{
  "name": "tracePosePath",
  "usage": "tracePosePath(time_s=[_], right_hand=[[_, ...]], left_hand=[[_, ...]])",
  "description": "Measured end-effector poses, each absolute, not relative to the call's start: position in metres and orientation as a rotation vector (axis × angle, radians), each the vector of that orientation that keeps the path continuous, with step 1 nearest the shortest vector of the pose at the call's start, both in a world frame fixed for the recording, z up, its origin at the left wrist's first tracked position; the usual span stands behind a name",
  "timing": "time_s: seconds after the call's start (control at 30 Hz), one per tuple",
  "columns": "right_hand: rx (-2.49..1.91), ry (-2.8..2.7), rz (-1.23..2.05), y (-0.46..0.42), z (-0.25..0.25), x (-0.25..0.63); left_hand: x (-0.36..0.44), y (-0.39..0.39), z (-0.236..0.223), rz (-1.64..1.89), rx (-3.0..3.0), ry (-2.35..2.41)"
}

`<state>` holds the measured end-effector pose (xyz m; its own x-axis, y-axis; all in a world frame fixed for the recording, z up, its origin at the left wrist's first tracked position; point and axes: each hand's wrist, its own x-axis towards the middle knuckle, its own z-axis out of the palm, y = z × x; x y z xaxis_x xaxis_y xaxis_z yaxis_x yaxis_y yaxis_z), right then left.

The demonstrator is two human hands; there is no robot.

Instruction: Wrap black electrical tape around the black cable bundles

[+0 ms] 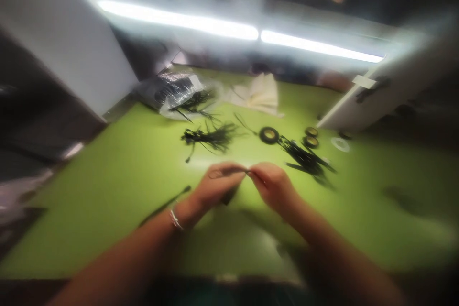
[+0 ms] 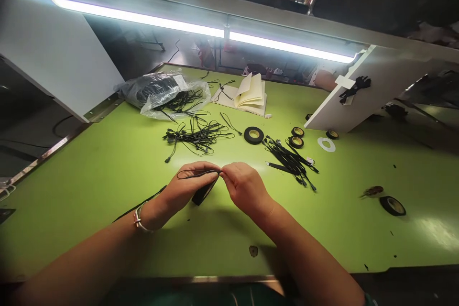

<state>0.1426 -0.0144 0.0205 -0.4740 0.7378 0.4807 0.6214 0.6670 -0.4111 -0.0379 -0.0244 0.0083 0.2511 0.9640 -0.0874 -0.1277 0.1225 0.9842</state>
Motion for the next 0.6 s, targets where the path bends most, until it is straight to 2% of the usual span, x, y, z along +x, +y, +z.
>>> tracePosePath(time_s=[0.13,0.27,0.43,0.6], right_hand=[[-1.01,-2.298,-0.182,-0.014,0.015,0.144],[-0.942,-2.323,-0.42,-0.01,0.013,0.148],[-0.794,-2.334,-0.484,-0.004,0.01,0.151],[-0.861,-2.324,-0.349,-0.005,0.008,0.149]], left_hand=[[-0.039,-0.022,0.005,0.989,1.041,0.995],[-0.046,-0.016,0.001,0.88,0.896,0.979],[-0.051,-0.014,0.002,0.866,0.902,0.965],[-0.049,-0.018,0.006,0.927,1.007,1.066]])
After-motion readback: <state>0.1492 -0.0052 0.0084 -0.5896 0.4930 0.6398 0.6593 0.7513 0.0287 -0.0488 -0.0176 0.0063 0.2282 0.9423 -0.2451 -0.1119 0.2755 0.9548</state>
